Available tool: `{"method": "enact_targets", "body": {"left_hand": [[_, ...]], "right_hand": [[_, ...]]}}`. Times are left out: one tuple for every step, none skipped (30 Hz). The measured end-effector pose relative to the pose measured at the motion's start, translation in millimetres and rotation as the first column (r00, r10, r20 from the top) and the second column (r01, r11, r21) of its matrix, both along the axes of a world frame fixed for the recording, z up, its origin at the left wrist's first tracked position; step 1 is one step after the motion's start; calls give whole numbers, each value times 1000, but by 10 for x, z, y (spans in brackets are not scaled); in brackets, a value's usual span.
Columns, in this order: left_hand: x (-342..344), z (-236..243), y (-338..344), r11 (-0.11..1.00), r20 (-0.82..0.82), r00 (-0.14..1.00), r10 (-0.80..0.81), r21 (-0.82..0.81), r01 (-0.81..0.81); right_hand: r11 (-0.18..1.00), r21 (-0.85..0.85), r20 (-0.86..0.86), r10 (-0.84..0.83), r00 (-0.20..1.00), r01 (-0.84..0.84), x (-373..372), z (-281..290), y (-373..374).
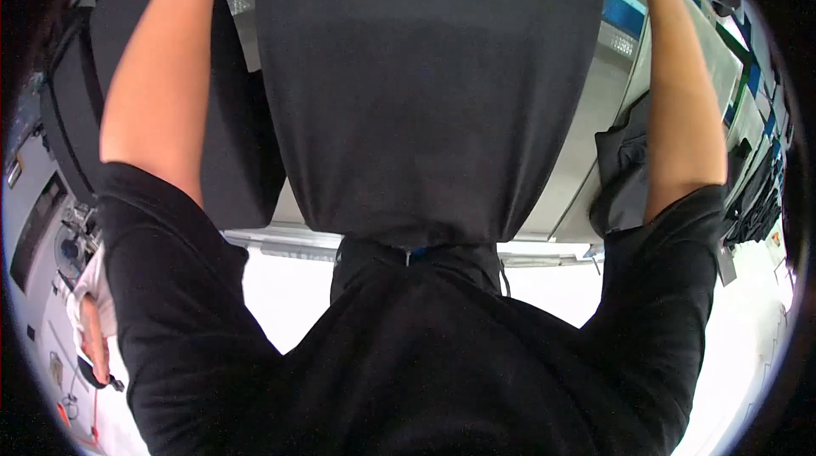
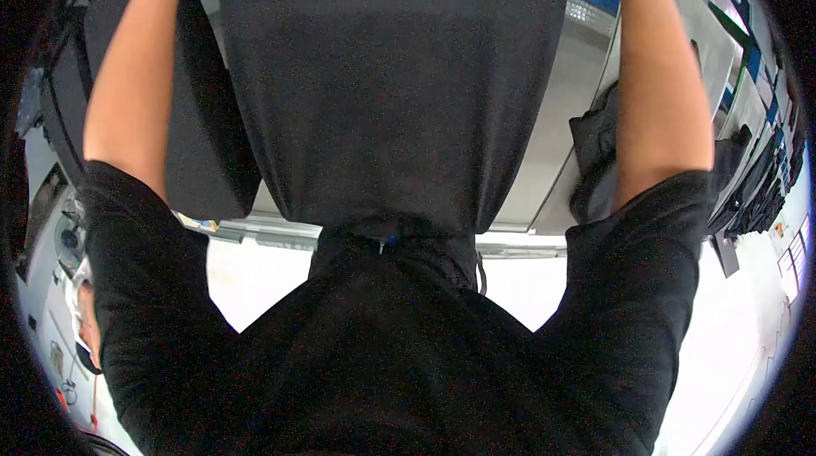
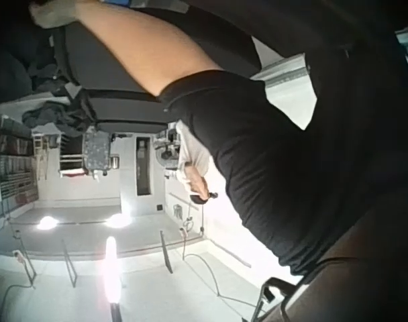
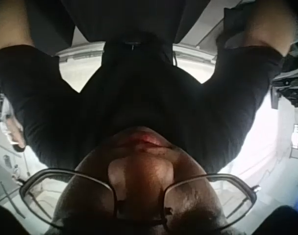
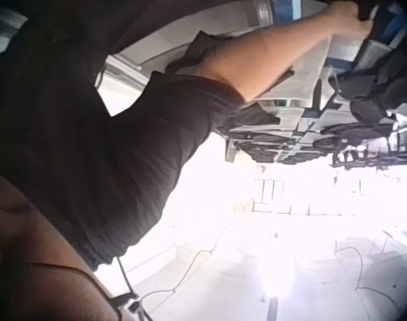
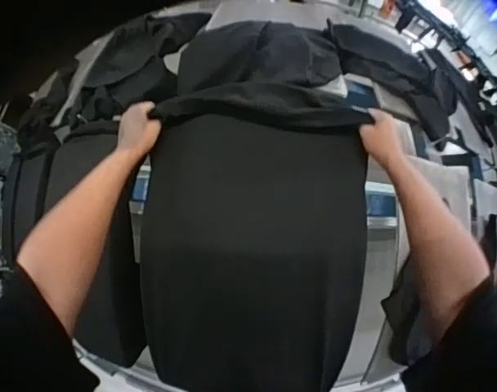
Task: Loading black t-shirts onto a screen printing press platen and aligning them for printing.
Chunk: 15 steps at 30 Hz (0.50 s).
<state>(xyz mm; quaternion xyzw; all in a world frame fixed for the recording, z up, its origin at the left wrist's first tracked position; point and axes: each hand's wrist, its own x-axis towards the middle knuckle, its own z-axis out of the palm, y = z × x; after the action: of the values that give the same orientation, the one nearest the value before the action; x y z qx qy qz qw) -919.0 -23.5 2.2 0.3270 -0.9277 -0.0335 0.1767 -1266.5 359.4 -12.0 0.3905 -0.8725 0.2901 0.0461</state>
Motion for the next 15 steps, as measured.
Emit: {"method": "enact_targets", "body": {"left_hand": [[110, 65, 164, 998, -85, 995, -50, -32, 48], [251, 29, 347, 980, -300, 936, -183, -127, 151], [505, 50, 401, 967, -249, 942, -225, -176, 184], [786, -39, 511, 963, -115, 957, -266, 20, 270], [948, 18, 763, 934, -195, 930, -313, 114, 338], [1103, 109, 1009, 922, -153, 938, -310, 191, 336], [1358, 194, 1132, 906, -165, 935, -314, 243, 347], [1560, 177, 1256, 925, -102, 956, -276, 241, 293], [1658, 178, 1348, 938, -51, 969, -242, 242, 247], [1693, 225, 1399, 932, -67, 975, -210, 289, 221], [1682, 253, 1431, 920, -82, 981, -177, 340, 195], [1594, 275, 1397, 921, -203, 966, -160, 320, 220], [1419, 324, 1361, 934, -259, 958, -126, 295, 203], [1191, 409, 1339, 944, -234, 963, -134, 266, 196], [932, 477, 1302, 953, -210, 968, -140, 238, 190]], "right_hand": [[998, 27, -108, -45, 993, 48, -45, -104, 219], [994, 52, -226, -87, 970, 101, -64, -193, 420], [995, 98, -221, 54, 974, -33, 185, -71, 586], [992, 70, -197, 121, 973, -109, 462, 136, 837], [982, 69, -163, 183, 970, -174, 686, 142, 1068], [978, 73, -87, 201, 976, -195, 931, 192, 1276], [965, 71, -83, 260, 962, -254, 1151, 111, 1305], [970, 125, 64, 200, 978, -207, 1443, 135, 1399], [983, 82, 111, 154, 982, -164, 1666, 216, 1489], [992, 78, 139, 90, 986, -102, 1859, 230, 1630], [994, 78, 166, 58, 984, -72, 2024, 231, 1797], [997, 69, 213, 8, 977, -23, 2195, 262, 1876], [1000, 19, 252, -24, 967, 20, 2358, 252, 1937], [994, -34, 341, -84, 936, 102, 2553, 222, 1984], [981, -26, 455, -159, 876, 191, 2734, 223, 1997]]}}
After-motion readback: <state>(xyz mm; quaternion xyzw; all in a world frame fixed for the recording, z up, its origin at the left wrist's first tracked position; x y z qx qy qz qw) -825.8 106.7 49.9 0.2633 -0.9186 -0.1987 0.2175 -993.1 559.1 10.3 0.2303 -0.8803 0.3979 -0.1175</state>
